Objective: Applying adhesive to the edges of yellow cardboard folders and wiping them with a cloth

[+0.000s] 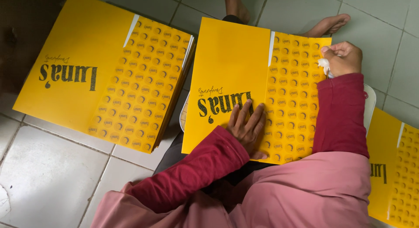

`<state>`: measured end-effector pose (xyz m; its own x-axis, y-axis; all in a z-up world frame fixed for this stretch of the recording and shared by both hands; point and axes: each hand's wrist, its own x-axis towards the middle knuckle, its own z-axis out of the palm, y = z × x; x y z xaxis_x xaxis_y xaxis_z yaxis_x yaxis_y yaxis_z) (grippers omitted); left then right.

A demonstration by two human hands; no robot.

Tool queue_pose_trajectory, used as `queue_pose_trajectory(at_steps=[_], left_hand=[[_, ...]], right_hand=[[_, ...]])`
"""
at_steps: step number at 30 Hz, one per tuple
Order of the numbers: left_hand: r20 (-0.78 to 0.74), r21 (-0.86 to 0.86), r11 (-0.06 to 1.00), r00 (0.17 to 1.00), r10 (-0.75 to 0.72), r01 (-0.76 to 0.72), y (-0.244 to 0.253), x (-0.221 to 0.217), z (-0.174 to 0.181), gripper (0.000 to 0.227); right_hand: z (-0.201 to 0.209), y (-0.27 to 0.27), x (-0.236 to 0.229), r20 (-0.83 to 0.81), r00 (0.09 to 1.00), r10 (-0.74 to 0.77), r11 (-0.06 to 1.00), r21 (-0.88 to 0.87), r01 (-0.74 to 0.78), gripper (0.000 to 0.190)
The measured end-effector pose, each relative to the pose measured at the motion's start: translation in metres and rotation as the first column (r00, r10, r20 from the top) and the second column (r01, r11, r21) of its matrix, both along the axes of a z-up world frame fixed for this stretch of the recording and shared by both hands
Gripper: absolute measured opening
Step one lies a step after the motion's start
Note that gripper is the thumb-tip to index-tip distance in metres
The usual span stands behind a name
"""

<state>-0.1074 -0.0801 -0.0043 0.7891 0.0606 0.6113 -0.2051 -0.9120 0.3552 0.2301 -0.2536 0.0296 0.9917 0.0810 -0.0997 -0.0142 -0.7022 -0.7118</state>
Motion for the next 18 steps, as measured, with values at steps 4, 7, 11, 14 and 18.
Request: queue_pose_trajectory(at_steps=[4,7,11,14,18], left_hand=[[-0.172,0.17,0.985,0.985,0.007,0.022,0.002,0.003,-0.015,0.121],[-0.232,0.176,0.982,0.972,-0.029,0.071,0.006,0.008,-0.012,0.109],[-0.289,0.161,0.98,0.955,-0.063,0.114,0.006,0.013,-0.007,0.106],[-0.409,0.208,0.965,0.911,-0.063,0.16,0.006,0.016,-0.006,0.11],[-0.631,0.221,0.94,0.773,-0.066,0.26,0.006,0.024,0.01,0.111]], right_hand=[[-0.001,-0.001,0.0,0.024,1.0,-0.002,1.0,-0.006,0.003,0.021],[-0.003,-0.003,0.002,0.069,0.997,0.038,0.998,-0.047,-0.034,0.023],[0.007,-0.003,-0.009,0.149,0.989,-0.023,0.999,-0.027,0.028,0.027],[0.011,-0.003,-0.017,0.55,0.835,-0.007,0.999,-0.036,0.032,0.033],[0.028,0.036,-0.081,0.763,0.585,0.274,0.958,-0.167,-0.231,0.02]])
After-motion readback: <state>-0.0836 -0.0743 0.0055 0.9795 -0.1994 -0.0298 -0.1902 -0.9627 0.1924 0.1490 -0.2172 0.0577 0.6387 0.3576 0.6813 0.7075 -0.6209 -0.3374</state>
